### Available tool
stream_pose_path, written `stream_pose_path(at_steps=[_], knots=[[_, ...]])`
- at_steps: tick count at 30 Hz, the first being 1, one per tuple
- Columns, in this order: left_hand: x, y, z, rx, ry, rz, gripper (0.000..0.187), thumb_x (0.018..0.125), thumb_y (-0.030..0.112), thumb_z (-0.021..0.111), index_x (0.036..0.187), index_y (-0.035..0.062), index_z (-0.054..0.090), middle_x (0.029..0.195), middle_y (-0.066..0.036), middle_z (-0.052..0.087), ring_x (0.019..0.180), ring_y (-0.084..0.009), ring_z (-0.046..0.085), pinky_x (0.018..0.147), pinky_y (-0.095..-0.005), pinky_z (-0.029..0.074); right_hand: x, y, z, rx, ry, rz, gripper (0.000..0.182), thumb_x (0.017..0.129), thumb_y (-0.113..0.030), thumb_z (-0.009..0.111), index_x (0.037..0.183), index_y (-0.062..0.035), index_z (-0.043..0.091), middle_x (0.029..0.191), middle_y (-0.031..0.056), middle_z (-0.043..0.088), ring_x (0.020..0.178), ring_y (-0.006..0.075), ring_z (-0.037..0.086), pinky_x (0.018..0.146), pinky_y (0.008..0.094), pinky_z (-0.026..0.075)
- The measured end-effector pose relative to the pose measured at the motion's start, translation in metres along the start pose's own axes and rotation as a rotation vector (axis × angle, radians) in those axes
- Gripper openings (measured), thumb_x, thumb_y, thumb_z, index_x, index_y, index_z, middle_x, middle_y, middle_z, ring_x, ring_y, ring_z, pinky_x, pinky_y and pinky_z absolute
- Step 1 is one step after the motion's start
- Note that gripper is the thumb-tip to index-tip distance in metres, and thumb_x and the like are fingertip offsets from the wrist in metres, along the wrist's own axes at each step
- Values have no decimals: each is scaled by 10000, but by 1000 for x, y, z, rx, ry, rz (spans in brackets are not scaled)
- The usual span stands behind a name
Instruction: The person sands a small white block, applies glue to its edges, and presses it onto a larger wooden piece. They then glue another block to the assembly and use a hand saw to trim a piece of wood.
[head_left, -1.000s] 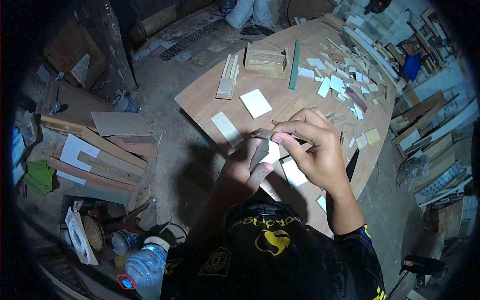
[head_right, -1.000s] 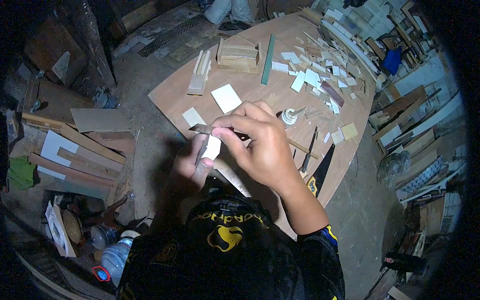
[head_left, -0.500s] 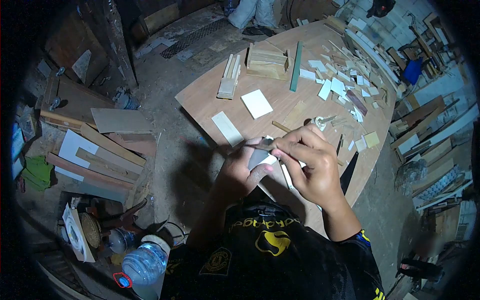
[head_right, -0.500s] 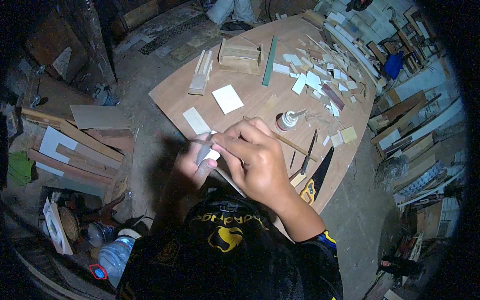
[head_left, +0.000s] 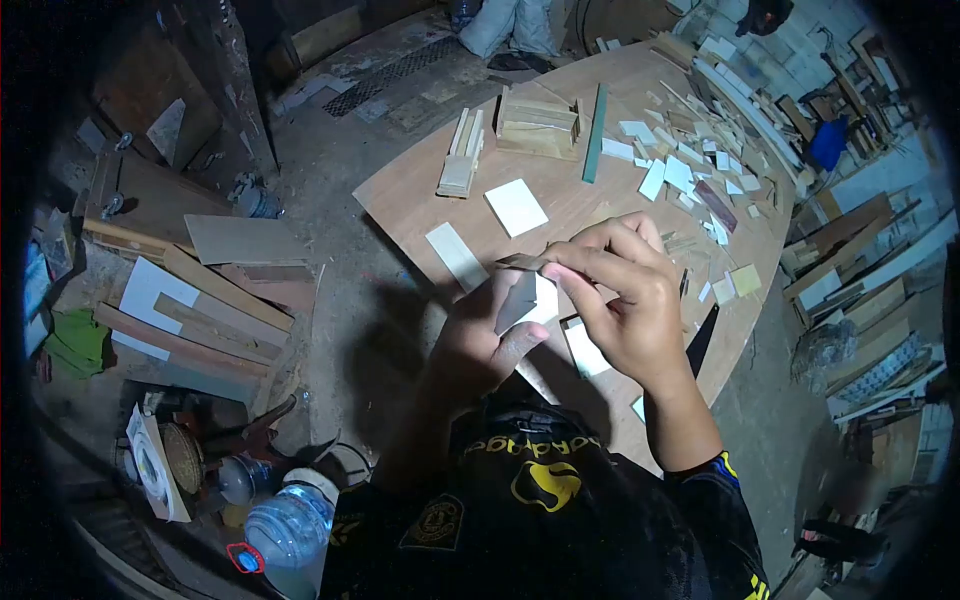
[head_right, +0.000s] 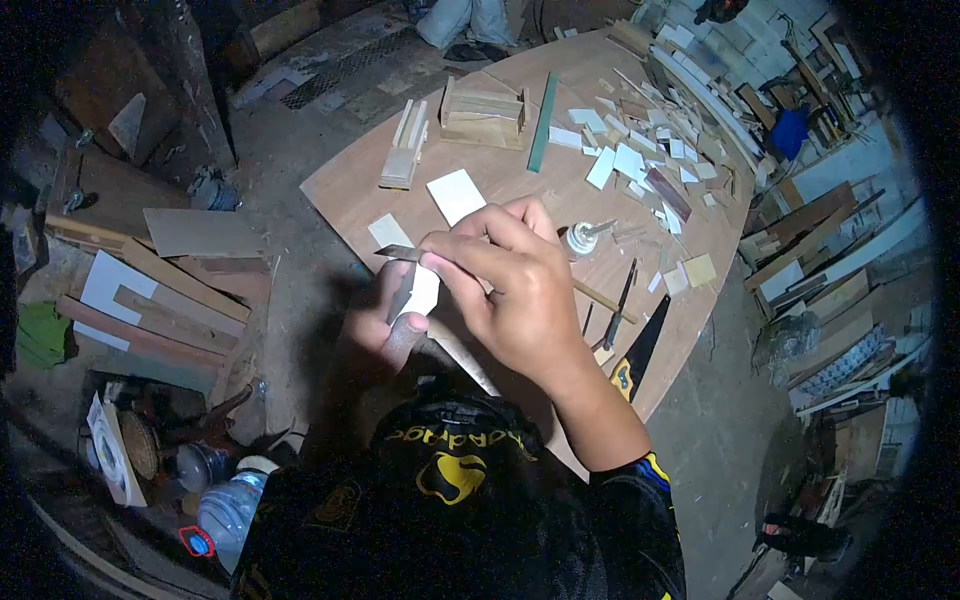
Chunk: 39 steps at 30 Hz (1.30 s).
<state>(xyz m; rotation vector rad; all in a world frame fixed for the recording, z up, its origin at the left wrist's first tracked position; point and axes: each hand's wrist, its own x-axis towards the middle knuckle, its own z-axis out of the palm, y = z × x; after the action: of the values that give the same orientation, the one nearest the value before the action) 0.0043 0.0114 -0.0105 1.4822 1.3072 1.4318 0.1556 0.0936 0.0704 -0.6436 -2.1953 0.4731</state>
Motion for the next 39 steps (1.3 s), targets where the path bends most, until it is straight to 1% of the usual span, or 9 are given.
stream_pose_path(at_steps=[11,12,18,20,22,26,29,36,39], knots=[[-8,-46,-6,243,43,99,546,855,283,682,1273,8,463,1067,-215,627,983,-378,625,835,-423,498,-2,-9,-4,-1,-26,-67,155,723,-46,720,875,-77,730,788,60,625,739,242,527,700,328,421],[-8,-25,-6,93,-55,-115,551,858,298,684,1262,-12,473,1088,-223,619,1004,-384,619,846,-427,496,-1,-9,-3,-93,54,-40,160,722,-50,719,879,-81,730,787,60,622,736,244,527,705,333,421],[-1,-65,-3,182,172,238,446,853,204,663,1205,-31,520,1091,-233,599,1011,-383,600,870,-421,485,-10,-8,8,-27,-81,-93,163,698,-43,714,857,-75,714,830,58,616,803,254,522,720,349,420],[5,-38,-31,335,168,-149,402,855,156,628,1213,2,529,1081,-226,600,1005,-379,599,869,-418,484,-23,-21,13,200,-297,-171,182,675,-52,727,856,-71,718,828,59,616,783,258,521,709,358,422],[3,-45,-29,261,219,-42,392,833,162,632,1190,28,541,1034,-212,614,963,-383,613,846,-423,493,-24,-19,10,173,-210,-157,157,697,-67,735,854,-69,729,817,57,617,772,244,523,699,351,419],[-6,-23,-26,156,117,-99,466,768,241,714,1149,28,549,949,-184,617,849,-361,639,743,-416,528,-15,-5,7,154,9,72,144,785,-110,727,920,-60,728,800,60,635,737,182,524,694,300,412],[-5,-6,-21,321,148,98,558,705,280,809,1125,13,555,949,-160,625,851,-322,648,716,-398,536,-21,-6,18,621,-29,553,137,894,-123,658,962,-6,677,786,-22,602,722,44,488,656,211,389],[-8,9,-21,342,274,146,652,631,280,873,1124,16,538,989,-161,625,863,-300,650,696,-380,537,-37,-21,19,749,34,601,111,947,-115,589,974,-9,573,804,-23,567,701,36,509,663,203,416],[-12,17,-21,286,217,10,550,760,287,779,1164,14,524,1020,-167,624,901,-314,645,742,-390,531,-39,-25,17,811,20,620,130,954,-131,582,980,-8,550,797,-9,570,693,46,526,655,202,426]])
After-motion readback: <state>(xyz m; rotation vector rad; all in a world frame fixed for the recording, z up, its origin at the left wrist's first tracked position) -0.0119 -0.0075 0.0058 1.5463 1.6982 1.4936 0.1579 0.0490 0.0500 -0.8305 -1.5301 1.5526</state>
